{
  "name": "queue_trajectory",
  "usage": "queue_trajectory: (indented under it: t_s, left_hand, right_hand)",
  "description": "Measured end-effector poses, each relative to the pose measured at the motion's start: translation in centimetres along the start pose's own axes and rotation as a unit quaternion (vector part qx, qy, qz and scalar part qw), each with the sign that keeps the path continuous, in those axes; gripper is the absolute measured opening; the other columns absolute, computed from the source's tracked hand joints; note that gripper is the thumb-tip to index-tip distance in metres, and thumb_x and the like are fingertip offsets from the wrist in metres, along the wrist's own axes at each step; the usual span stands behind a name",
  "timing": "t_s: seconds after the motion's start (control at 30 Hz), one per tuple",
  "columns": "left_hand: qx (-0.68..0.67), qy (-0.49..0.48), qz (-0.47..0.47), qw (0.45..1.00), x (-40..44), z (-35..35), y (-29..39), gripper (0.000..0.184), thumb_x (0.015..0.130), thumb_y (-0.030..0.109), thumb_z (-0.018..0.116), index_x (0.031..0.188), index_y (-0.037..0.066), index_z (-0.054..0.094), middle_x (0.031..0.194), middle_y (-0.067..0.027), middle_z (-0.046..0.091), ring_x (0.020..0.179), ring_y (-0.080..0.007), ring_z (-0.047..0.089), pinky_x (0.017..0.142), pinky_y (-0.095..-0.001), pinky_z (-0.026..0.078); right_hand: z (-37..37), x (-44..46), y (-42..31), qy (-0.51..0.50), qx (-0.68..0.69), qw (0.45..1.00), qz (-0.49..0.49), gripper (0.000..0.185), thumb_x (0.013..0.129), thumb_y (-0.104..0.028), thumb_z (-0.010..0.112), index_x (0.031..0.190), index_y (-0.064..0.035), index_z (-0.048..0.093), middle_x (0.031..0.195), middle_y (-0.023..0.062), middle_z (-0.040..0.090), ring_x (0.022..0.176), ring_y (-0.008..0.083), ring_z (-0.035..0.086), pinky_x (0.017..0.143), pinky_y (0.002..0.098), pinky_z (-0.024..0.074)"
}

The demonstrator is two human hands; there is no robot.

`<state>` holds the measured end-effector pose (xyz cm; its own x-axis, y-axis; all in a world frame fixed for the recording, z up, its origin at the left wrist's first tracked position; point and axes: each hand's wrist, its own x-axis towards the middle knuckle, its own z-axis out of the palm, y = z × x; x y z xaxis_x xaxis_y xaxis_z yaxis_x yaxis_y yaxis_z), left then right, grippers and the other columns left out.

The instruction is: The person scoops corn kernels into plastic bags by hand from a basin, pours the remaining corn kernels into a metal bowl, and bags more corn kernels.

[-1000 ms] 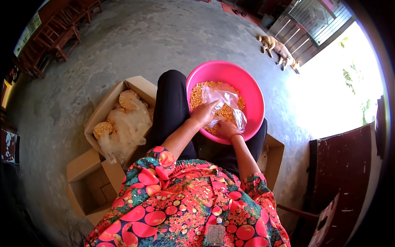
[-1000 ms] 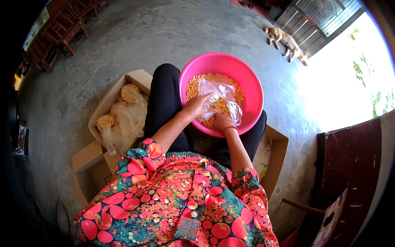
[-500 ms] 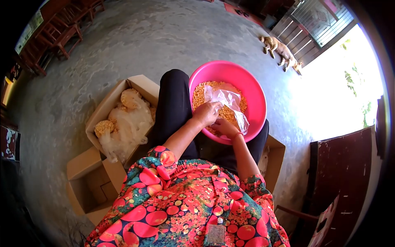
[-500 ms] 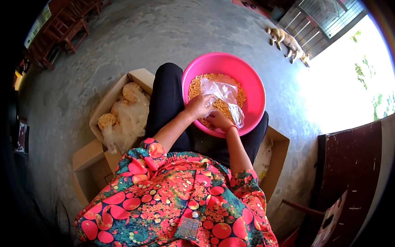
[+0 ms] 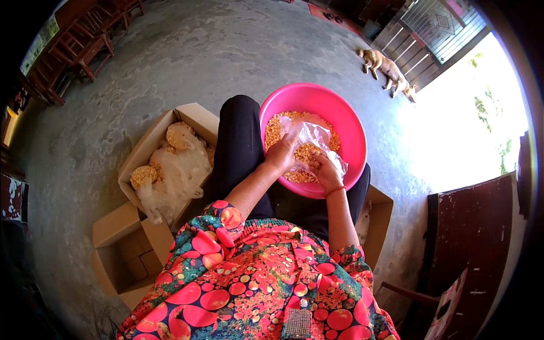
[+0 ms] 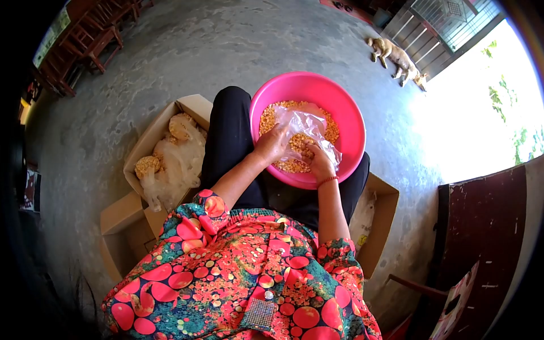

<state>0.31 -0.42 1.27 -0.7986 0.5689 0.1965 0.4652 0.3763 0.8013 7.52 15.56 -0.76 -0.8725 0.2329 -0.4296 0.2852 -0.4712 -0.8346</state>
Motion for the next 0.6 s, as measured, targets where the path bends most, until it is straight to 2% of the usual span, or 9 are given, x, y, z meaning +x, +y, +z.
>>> queue_trajectory:
  t_s: [0.03,0.07,0.1,0.17,0.27,0.37,0.43,0.57,0.6]
  left_hand:
    - [0.041,-0.032,-0.015,0.999,0.1,0.0,-0.1,0.097,0.054,0.02,0.077,0.131,0.012,0.019,0.112,-0.0198,0.046,0.087,-0.034,0.054,0.07,-0.0392,0.045]
    - [0.041,-0.032,-0.015,0.999,0.1,0.4,-0.5,0.097,0.054,0.02,0.077,0.131,0.012,0.019,0.112,-0.0198,0.046,0.087,-0.034,0.054,0.07,-0.0392,0.045]
    - [0.012,0.002,0.023,1.0,0.1,0.8,-0.9,0.067,0.065,0.017,0.065,0.122,0.008,0.031,0.107,-0.0215,0.048,0.087,-0.0358,0.053,0.071,-0.0404,0.045]
    - [-0.017,0.036,0.062,0.997,0.2,1.5,-1.8,0.04,0.076,0.014,0.054,0.114,0.005,0.043,0.102,-0.0232,0.05,0.087,-0.0376,0.052,0.072,-0.0416,0.044]
    - [0.008,-0.007,0.04,0.999,0.5,1.5,-1.9,0.04,0.076,0.012,0.054,0.114,0.003,0.043,0.102,-0.0234,0.05,0.088,-0.0374,0.052,0.072,-0.0411,0.044]
    - [-0.039,0.009,0.023,0.999,0.4,1.1,-1.3,0.043,0.076,0.01,0.054,0.116,0.003,0.041,0.1,-0.0238,0.051,0.088,-0.0375,0.052,0.073,-0.0406,0.044]
    - [-0.074,0.047,0.04,0.995,0.0,0.4,0.0,0.044,0.077,0.009,0.052,0.119,0.003,0.039,0.1,-0.0241,0.051,0.088,-0.0378,0.052,0.072,-0.0404,0.044]
    - [-0.067,0.05,0.028,0.996,0.3,0.4,-0.1,0.048,0.075,0.005,0.05,0.121,0.003,0.036,0.1,-0.0242,0.051,0.089,-0.0375,0.051,0.074,-0.0398,0.043]
    - [-0.054,0.056,0.042,0.996,0.2,0.2,0.0,0.048,0.075,0.003,0.049,0.121,0.002,0.036,0.101,-0.0242,0.051,0.091,-0.0372,0.051,0.075,-0.0395,0.043]
  right_hand:
    - [-0.2,0.4,0.2,0.024,0.072,0.997,-0.007,0.023,0.085,-0.015,0.044,0.104,-0.0044,0.05,0.083,0.0045,0.056,0.067,0.0127,0.054,0.06,0.0259,0.0485]
    - [-0.4,0.8,0.7,0.023,0.072,0.997,-0.007,0.023,0.085,-0.015,0.044,0.104,-0.0044,0.05,0.083,0.0045,0.056,0.067,0.0127,0.054,0.06,0.0259,0.0485]
    - [-0.2,1.1,1.1,-0.004,0.001,0.993,-0.118,0.025,0.085,-0.016,0.044,0.105,-0.0036,0.05,0.082,0.0043,0.056,0.067,0.0124,0.054,0.06,0.0253,0.0475]
    - [-0.3,1.3,1.6,-0.031,-0.069,0.971,-0.228,0.027,0.085,-0.018,0.044,0.107,-0.0028,0.05,0.08,0.0041,0.056,0.067,0.0122,0.054,0.061,0.0247,0.0465]
    - [0.7,0.1,1.4,0.083,-0.407,0.898,-0.145,0.03,0.082,-0.023,0.047,0.103,-0.0025,0.053,0.074,0.0005,0.053,0.063,0.0077,0.048,0.056,0.0201,0.0389]
    - [-1.2,2.8,3.3,0.06,-0.336,0.914,-0.219,0.031,0.08,-0.022,0.048,0.103,-0.0027,0.053,0.074,0.0011,0.054,0.061,0.0068,0.048,0.053,0.0204,0.0389]
    - [1.2,-0.4,0.4,-0.012,-0.289,0.945,-0.153,0.028,0.078,-0.021,0.052,0.097,-0.0017,0.056,0.075,0.0038,0.055,0.061,0.0065,0.049,0.053,0.0212,0.0399]
    - [3.7,-1.5,0.3,-0.155,-0.452,0.878,-0.039,0.02,0.074,-0.02,0.057,0.084,-0.0041,0.062,0.081,0.0075,0.058,0.068,0.0131,0.054,0.059,0.025,0.0437]
    - [2.9,-0.4,2.1,-0.172,-0.513,0.826,-0.156,0.022,0.072,-0.02,0.058,0.088,-0.0048,0.061,0.086,0.0108,0.058,0.075,0.0189,0.055,0.065,0.0288,0.044]
